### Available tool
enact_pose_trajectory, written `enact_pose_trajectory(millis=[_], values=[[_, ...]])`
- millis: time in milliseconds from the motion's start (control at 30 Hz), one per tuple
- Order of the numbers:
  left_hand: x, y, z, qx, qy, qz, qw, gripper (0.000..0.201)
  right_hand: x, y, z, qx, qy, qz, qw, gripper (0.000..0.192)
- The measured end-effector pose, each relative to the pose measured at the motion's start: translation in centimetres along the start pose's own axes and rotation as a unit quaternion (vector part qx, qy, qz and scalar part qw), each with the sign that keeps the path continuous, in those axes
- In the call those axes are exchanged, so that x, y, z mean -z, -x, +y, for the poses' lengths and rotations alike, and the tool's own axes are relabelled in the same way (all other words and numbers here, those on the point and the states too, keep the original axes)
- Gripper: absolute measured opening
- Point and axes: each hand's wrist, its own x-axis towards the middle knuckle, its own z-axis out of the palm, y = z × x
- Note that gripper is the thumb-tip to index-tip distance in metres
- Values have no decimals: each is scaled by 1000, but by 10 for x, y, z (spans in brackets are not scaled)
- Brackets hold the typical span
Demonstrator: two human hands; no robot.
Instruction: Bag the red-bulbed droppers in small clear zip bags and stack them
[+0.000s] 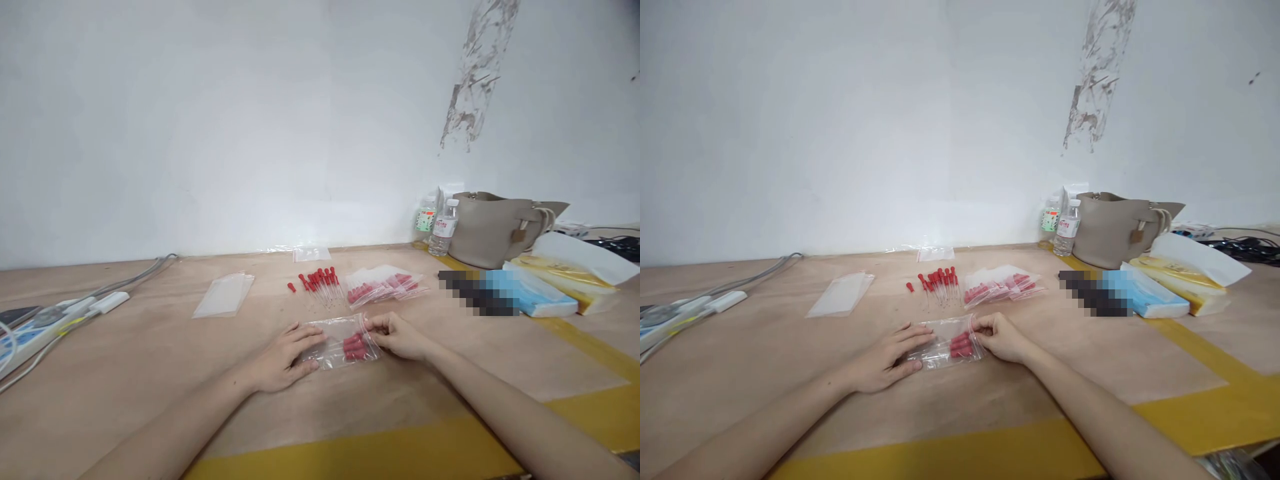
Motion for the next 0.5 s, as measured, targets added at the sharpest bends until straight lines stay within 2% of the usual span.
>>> enact_pose_trajectory(millis=[33,100,167,233,300,400,500], values=[[0,0,0,0,1,-1,1000,44,3,2,-2,-14,13,-6,1000,32],[0,0,-1,1,3,-3,1000,43,14,3,-4,-42,50,23,998,31],[1,0,-1,6,2,-10,1000,42,26,1,-5,-34,94,91,991,27],[1,0,-1,9,-4,-16,1000,41,36,-7,-9,8,157,161,974,22],[2,0,0,6,-12,-23,1000,41,41,-22,-15,27,251,206,945,19],[4,0,2,-1,-20,-32,999,42,40,-57,-23,-12,399,220,890,16],[4,0,3,-8,-26,-33,999,44,32,-98,-25,-50,440,214,870,16]])
